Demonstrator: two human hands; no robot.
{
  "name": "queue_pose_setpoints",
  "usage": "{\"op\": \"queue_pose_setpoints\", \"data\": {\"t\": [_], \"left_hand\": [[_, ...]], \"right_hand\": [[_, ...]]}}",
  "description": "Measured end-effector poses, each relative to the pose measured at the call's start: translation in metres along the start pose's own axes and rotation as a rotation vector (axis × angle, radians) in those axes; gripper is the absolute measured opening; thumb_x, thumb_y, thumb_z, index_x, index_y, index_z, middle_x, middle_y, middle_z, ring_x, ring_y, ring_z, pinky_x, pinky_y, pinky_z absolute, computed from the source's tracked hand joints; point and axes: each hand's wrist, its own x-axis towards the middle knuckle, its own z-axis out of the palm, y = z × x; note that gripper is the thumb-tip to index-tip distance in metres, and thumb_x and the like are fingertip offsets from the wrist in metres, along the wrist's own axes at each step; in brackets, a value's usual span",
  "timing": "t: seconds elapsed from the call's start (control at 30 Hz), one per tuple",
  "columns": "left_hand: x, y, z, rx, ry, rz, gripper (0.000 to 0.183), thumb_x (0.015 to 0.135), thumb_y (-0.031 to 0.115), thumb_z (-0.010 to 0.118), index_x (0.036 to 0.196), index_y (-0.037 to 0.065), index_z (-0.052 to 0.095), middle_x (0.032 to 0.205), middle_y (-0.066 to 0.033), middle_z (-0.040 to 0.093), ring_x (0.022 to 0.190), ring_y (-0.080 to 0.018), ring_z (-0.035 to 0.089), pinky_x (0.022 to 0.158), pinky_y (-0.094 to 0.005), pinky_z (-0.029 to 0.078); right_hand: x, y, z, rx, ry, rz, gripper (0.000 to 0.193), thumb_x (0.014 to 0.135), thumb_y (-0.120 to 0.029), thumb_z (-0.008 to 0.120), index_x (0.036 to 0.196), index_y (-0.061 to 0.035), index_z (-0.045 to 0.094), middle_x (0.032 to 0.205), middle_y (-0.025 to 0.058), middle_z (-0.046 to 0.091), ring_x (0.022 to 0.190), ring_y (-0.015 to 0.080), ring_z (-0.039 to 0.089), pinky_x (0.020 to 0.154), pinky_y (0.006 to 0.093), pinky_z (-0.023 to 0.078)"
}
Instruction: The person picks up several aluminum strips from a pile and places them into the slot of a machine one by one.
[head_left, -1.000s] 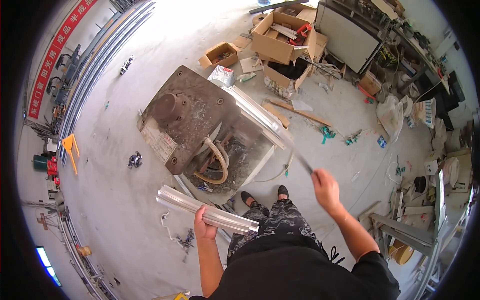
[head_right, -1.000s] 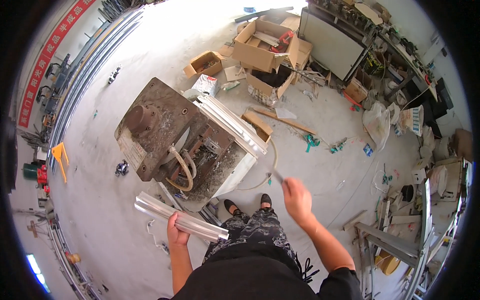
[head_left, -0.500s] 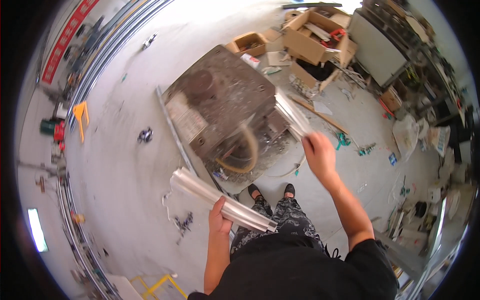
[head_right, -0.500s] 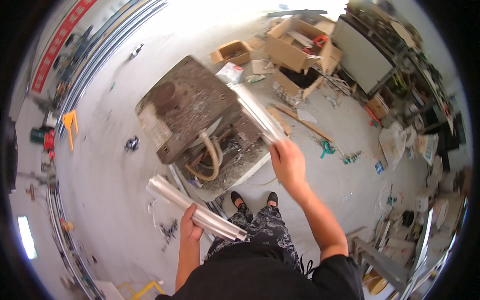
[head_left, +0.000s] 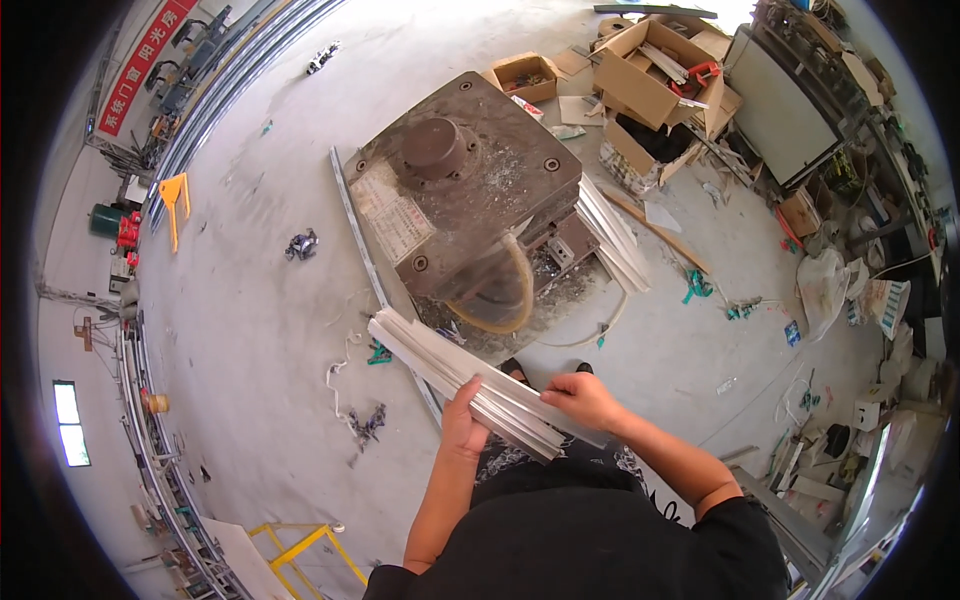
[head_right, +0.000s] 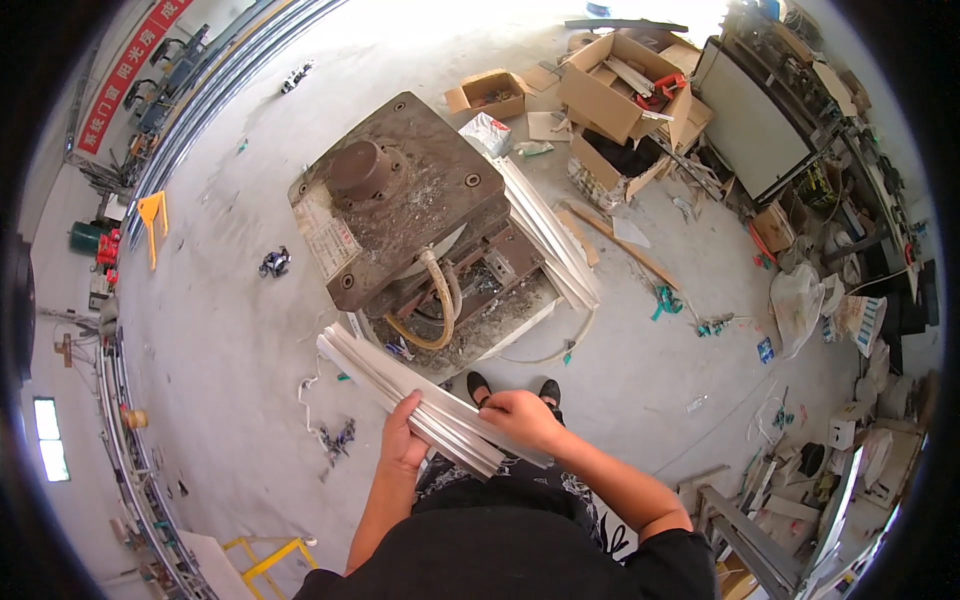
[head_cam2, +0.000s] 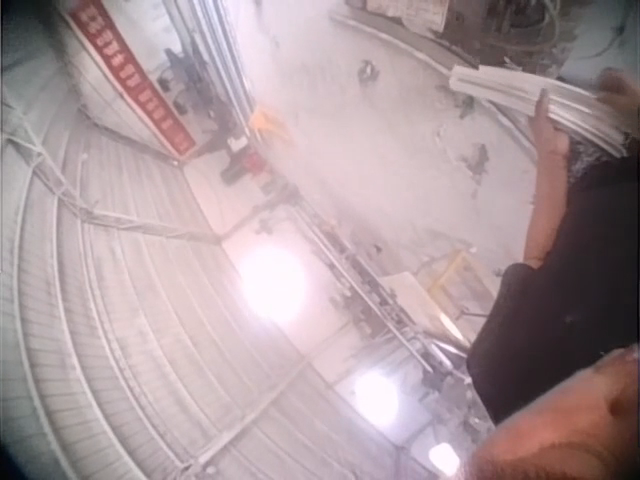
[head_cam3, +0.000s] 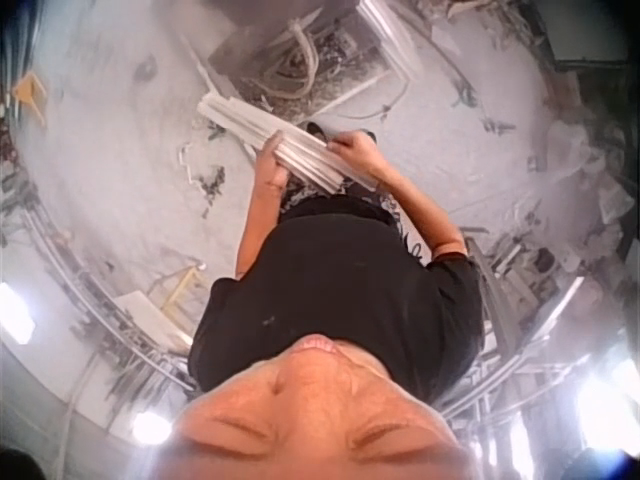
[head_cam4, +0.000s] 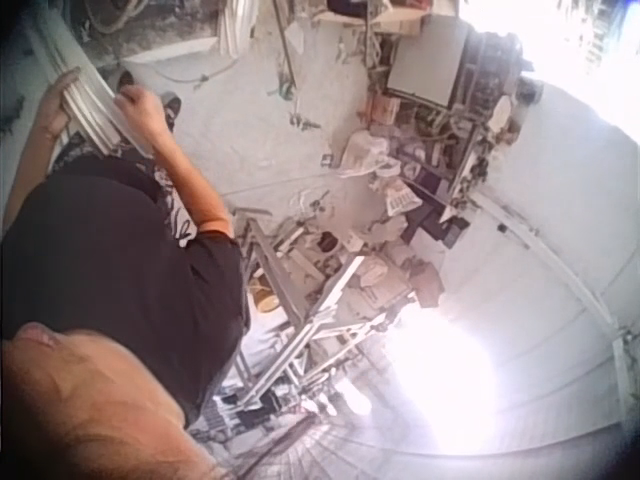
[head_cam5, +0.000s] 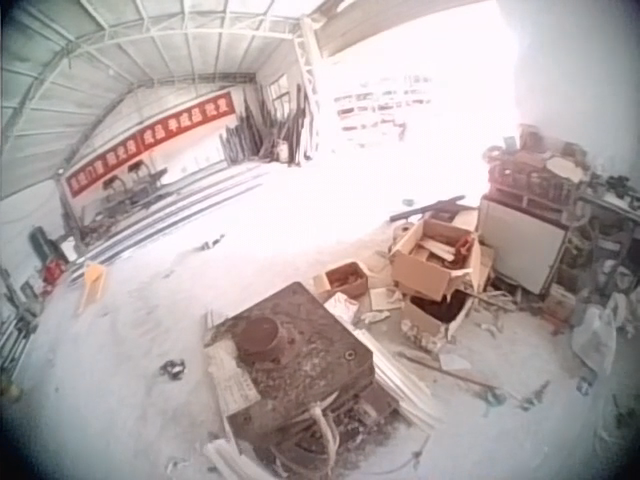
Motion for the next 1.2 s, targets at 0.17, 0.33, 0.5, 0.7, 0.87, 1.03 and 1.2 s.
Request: {"op": "queue_pose_setpoints", "data": {"t": [0.17,0.33,0.5,0.7,0.87,1.03,1.2], "left_hand": [[0.022,0.009,-0.033,-0.046,0.069,0.060,0.027,0.083,0.015,0.057,0.104,-0.001,0.053,0.098,-0.0127,0.060,0.093,-0.0265,0.058,0.086,-0.0401,0.047],[0.029,0.023,-0.038,-0.055,0.086,0.081,0.026,0.079,0.012,0.058,0.101,-0.001,0.053,0.096,-0.0121,0.059,0.092,-0.0261,0.057,0.086,-0.0385,0.046],[0.040,0.056,-0.078,-0.113,0.034,0.147,0.023,0.076,0.008,0.057,0.096,-0.003,0.054,0.089,-0.0121,0.059,0.086,-0.0262,0.057,0.085,-0.0386,0.046],[0.032,0.113,-0.110,-0.346,0.149,0.171,0.017,0.076,0.001,0.055,0.092,-0.003,0.054,0.085,-0.0094,0.059,0.081,-0.0210,0.058,0.075,-0.0332,0.050],[0.027,0.112,-0.109,-0.269,0.149,0.147,0.020,0.077,-0.001,0.053,0.096,-0.003,0.050,0.089,-0.0087,0.056,0.082,-0.0182,0.057,0.073,-0.0318,0.050],[0.021,0.095,-0.085,-0.302,0.071,0.128,0.020,0.078,0.001,0.054,0.097,-0.002,0.049,0.090,-0.0081,0.055,0.083,-0.0179,0.056,0.075,-0.0315,0.050],[0.014,0.073,-0.056,-0.164,-0.081,0.064,0.019,0.079,0.003,0.056,0.098,0.002,0.051,0.087,-0.0051,0.055,0.081,-0.0162,0.056,0.074,-0.0313,0.050]], "right_hand": [[-0.041,0.036,-0.027,-0.144,0.022,-0.060,0.020,0.083,-0.022,0.058,0.079,-0.0026,0.059,0.070,0.0161,0.057,0.068,0.0324,0.055,0.062,0.0394,0.044],[-0.085,0.023,-0.044,-0.297,0.219,-0.153,0.015,0.082,-0.019,0.058,0.077,-0.0051,0.058,0.069,0.0144,0.056,0.070,0.0341,0.055,0.062,0.0410,0.044],[-0.110,0.028,-0.081,0.211,0.167,0.173,0.011,0.085,-0.015,0.055,0.084,-0.0036,0.056,0.072,0.0091,0.062,0.068,0.0216,0.062,0.060,0.0334,0.047],[-0.091,0.027,-0.088,-0.236,0.473,-0.058,0.020,0.084,-0.017,0.057,0.103,-0.0128,0.062,0.076,0.0085,0.061,0.068,0.0240,0.060,0.060,0.0334,0.046],[-0.063,0.027,-0.076,-0.508,0.645,-0.138,0.026,0.078,-0.015,0.064,0.104,-0.0157,0.064,0.066,0.0081,0.053,0.061,0.0277,0.054,0.055,0.0359,0.043],[-0.059,0.025,-0.075,-0.523,0.716,-0.164,0.026,0.076,-0.015,0.066,0.102,-0.0149,0.065,0.067,0.0079,0.054,0.058,0.0281,0.054,0.053,0.0370,0.043],[-0.056,0.016,-0.077,-0.528,0.740,-0.189,0.025,0.074,-0.013,0.066,0.099,-0.0121,0.065,0.066,0.0090,0.055,0.059,0.0290,0.054,0.052,0.0372,0.043]]}}
